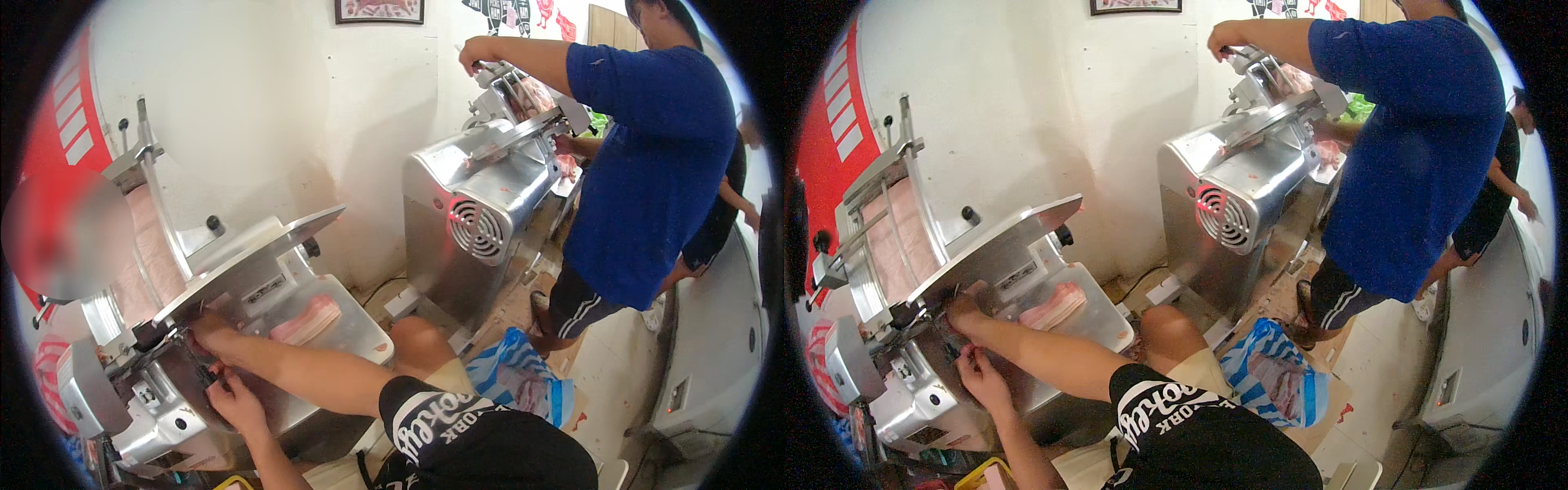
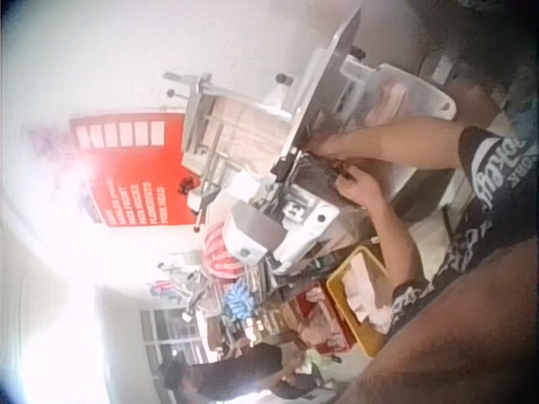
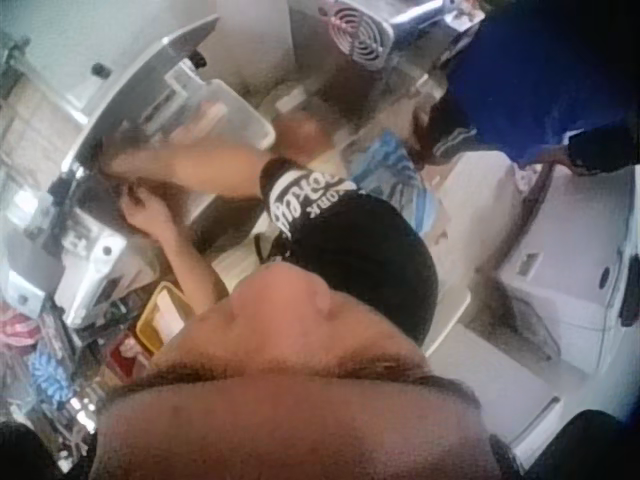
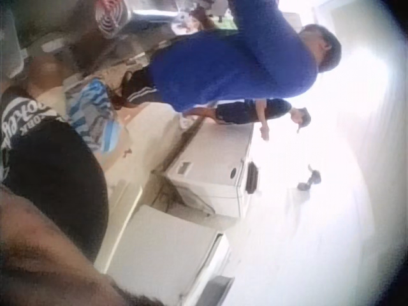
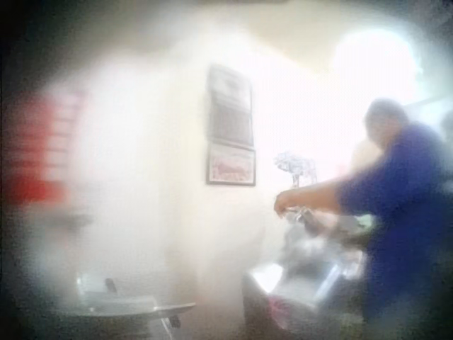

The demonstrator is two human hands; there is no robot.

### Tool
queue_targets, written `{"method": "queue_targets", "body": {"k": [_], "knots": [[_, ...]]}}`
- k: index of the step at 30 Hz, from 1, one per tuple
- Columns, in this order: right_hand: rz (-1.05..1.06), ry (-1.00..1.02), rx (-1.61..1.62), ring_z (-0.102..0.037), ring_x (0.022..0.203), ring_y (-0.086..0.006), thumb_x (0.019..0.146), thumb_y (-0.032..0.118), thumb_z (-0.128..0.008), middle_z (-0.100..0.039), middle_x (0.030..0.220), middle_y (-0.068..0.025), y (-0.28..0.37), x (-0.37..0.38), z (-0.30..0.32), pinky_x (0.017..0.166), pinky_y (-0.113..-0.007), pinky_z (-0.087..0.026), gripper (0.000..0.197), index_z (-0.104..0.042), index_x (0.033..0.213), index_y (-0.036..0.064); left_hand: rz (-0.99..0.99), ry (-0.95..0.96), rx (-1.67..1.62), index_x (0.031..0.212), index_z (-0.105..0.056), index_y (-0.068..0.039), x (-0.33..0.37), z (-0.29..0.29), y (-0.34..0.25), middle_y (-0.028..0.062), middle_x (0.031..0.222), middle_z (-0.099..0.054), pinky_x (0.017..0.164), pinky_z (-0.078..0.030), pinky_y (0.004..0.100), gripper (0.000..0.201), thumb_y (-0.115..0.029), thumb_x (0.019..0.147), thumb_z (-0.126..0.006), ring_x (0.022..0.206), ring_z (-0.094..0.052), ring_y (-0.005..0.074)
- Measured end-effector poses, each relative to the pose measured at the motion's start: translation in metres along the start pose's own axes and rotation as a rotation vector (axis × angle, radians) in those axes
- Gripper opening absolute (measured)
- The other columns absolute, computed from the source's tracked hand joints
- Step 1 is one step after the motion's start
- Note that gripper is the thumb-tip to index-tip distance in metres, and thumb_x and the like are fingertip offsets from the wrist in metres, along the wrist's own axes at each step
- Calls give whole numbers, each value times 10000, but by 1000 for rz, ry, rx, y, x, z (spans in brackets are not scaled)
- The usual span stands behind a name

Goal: The person places a large slab of meat onto a commercial slicer, operates the carriage to cut thin slices, and then organizes the resulting slices into a stack.

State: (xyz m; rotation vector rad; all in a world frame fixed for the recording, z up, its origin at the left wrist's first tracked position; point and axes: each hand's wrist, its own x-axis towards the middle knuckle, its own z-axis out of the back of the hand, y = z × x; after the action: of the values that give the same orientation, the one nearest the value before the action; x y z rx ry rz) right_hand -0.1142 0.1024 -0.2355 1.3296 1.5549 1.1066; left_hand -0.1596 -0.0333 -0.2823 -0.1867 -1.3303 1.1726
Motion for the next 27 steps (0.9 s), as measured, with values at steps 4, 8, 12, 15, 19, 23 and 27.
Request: {"method": "queue_targets", "body": {"k": [4, 8, 12, 15, 19, 23, 27], "knots": [[-65, -15, 73, -561, 570, -209, 984, 272, -499, -577, 721, -98, -5, -51, -42, 520, -399, -473, 258, -584, 976, 29, 161, -135, -147, 1061, -592, 61, -8, 32, 14, 109, 1020, -630, 906, -453, 327, 165, -72, 991, -525, 989, -576, 193], [-123, -65, -55, -602, 682, -258, 966, 168, -485, -633, 822, -128, 18, -60, -23, 514, -368, -520, 194, -580, 1040, 17, 221, -153, -179, 1103, -575, 48, -11, 25, 28, 97, 1031, -619, 898, -453, 308, 176, -39, 968, -504, 991, -574, 184], [17, -43, 247, -590, 729, -188, 955, 164, -502, -646, 844, -73, 15, -51, -11, 654, -371, -473, 146, -604, 995, 67, 98, -171, -142, 1062, -585, 40, 0, 14, 9, 113, 953, -594, 841, -460, 315, 156, -50, 956, -513, 910, -573, 204], [90, 12, 125, -570, 753, -175, 942, 141, -512, -629, 849, -53, 6, -43, -8, 680, -353, -464, 111, -583, 991, 73, 169, -165, -143, 1045, -581, 48, 0, 19, -6, 126, 937, -578, 787, -457, 332, 151, -36, 939, -515, 878, -570, 230], [76, -14, 331, -552, 796, -168, 920, 106, -520, -603, 898, -53, 18, -53, -15, 704, -344, -454, 95, -546, 1008, 80, 171, -164, -94, 1041, -582, 40, -3, 20, 11, 150, 936, -569, 767, -450, 347, 161, -19, 910, -509, 858, -562, 271], [140, 17, 343, -514, 740, -160, 917, 127, -548, -554, 885, -62, 25, -55, -15, 638, -327, -427, 168, -514, 1072, 71, 189, -136, -47, 1044, -582, 38, -6, 22, 10, 154, 946, -575, 776, -450, 345, 171, -22, 903, -507, 859, -556, 275], [73, 82, 287, -502, 738, -154, 932, 162, -566, -544, 891, -63, 33, -52, -11, 645, -326, -418, 217, -504, 1116, 66, 212, -121, -50, 1048, -585, 33, -3, 21, 4, 146, 950, -578, 772, -454, 332, 164, -31, 911, -520, 843, -563, 257]]}}
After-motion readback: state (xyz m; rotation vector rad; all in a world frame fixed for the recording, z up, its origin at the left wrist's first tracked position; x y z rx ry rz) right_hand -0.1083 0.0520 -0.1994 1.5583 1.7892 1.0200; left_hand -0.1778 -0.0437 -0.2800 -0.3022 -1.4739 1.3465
